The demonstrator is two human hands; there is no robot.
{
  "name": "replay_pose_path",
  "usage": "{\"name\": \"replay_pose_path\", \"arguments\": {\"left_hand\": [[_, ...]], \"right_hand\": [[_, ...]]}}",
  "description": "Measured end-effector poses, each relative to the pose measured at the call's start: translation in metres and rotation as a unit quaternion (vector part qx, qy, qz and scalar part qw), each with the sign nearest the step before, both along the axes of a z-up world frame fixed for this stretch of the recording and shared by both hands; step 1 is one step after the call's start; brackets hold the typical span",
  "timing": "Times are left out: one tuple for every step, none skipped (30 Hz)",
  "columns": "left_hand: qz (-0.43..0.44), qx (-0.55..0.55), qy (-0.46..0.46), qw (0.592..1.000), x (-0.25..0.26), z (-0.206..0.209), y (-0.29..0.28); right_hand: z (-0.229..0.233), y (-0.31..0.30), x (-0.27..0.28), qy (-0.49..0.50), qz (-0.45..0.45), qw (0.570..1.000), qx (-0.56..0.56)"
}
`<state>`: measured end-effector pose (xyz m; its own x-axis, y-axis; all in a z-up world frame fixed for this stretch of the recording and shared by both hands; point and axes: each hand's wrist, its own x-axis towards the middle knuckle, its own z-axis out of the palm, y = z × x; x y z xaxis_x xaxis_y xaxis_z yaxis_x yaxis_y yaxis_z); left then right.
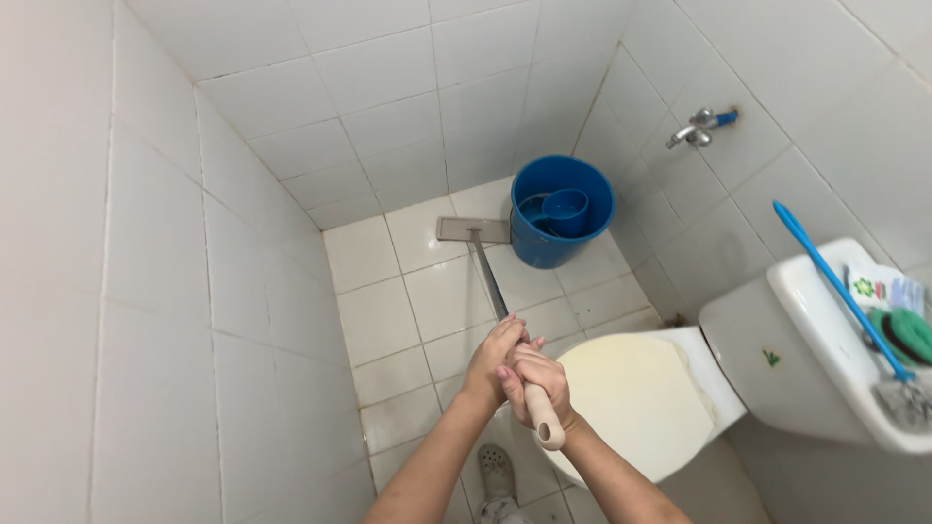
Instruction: The person cleans the bathroom floor by pushing water toward a floor drain with a squeegee, using both hands to maneuver the tool across the tiles.
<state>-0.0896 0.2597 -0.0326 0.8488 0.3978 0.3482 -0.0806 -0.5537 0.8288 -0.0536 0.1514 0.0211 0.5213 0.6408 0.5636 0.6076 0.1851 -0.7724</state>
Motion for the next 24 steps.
{"name": "replay_pose_path", "arguments": {"left_hand": [[-0.003,-0.007,-0.006,1.0,0.007,-0.002,0.005],[-0.007,-0.013,-0.013,1.0,0.015,-0.005,0.011],[-0.01,-0.02,-0.019,1.0,0.023,-0.007,0.016],[-0.007,-0.016,-0.022,1.0,0.03,-0.01,0.02],[-0.003,-0.012,-0.024,1.0,0.037,-0.012,0.024],[0.0,-0.008,-0.027,1.0,0.042,-0.014,0.028],[-0.01,-0.022,-0.016,1.0,0.046,-0.015,0.033],[-0.022,-0.036,-0.005,0.999,0.05,-0.015,0.04],[-0.034,-0.05,0.006,0.998,0.055,-0.015,0.044],[-0.028,-0.047,-0.016,0.998,0.06,-0.015,0.047],[-0.023,-0.044,-0.038,0.998,0.066,-0.015,0.049],[-0.018,-0.044,-0.059,0.997,0.07,-0.015,0.05],[-0.016,-0.048,-0.059,0.997,0.073,-0.014,0.052],[-0.015,-0.053,-0.059,0.997,0.077,-0.014,0.054],[-0.015,-0.058,-0.059,0.996,0.081,-0.014,0.056],[-0.009,-0.062,-0.064,0.996,0.085,-0.013,0.058],[-0.003,-0.066,-0.069,0.995,0.088,-0.013,0.059],[0.003,-0.069,-0.074,0.995,0.09,-0.014,0.059],[0.017,-0.065,-0.045,0.997,0.093,-0.015,0.059],[0.031,-0.059,-0.018,0.998,0.096,-0.017,0.06],[0.045,-0.053,0.01,0.998,0.098,-0.019,0.06],[0.054,-0.04,0.02,0.998,0.097,-0.022,0.059],[0.062,-0.027,0.03,0.997,0.094,-0.025,0.059],[0.072,-0.013,0.039,0.997,0.091,-0.027,0.059]], "right_hand": [[-0.002,0.005,0.008,-0.006,0.008,1.0,0.002],[-0.003,0.01,0.016,-0.013,0.016,1.0,0.004],[-0.005,0.015,0.025,-0.019,0.024,1.0,0.005],[-0.007,0.019,0.032,-0.018,0.029,0.999,0.001],[-0.009,0.023,0.039,-0.017,0.034,0.999,-0.004],[-0.011,0.027,0.044,-0.015,0.038,0.999,-0.008],[-0.013,0.032,0.05,-0.018,0.041,0.999,-0.011],[-0.014,0.036,0.056,-0.02,0.044,0.999,-0.014],[-0.013,0.04,0.062,-0.023,0.047,0.999,-0.016],[-0.013,0.043,0.068,-0.025,0.055,0.998,-0.017],[-0.012,0.046,0.074,-0.026,0.064,0.997,-0.018],[-0.011,0.048,0.078,-0.027,0.072,0.997,-0.021],[-0.01,0.051,0.083,-0.026,0.08,0.996,-0.025],[-0.008,0.053,0.09,-0.025,0.087,0.995,-0.031],[-0.007,0.055,0.096,-0.025,0.094,0.995,-0.036],[-0.005,0.057,0.101,-0.036,0.098,0.994,-0.044],[-0.004,0.058,0.106,-0.047,0.101,0.992,-0.052],[-0.003,0.059,0.109,-0.057,0.105,0.991,-0.06],[-0.004,0.06,0.111,-0.051,0.102,0.991,-0.067],[-0.004,0.062,0.112,-0.046,0.098,0.991,-0.074],[-0.005,0.062,0.111,-0.04,0.095,0.991,-0.08],[-0.006,0.061,0.108,-0.031,0.093,0.991,-0.096],[-0.007,0.059,0.105,-0.021,0.091,0.989,-0.112],[-0.007,0.058,0.101,-0.012,0.09,0.988,-0.128]]}}
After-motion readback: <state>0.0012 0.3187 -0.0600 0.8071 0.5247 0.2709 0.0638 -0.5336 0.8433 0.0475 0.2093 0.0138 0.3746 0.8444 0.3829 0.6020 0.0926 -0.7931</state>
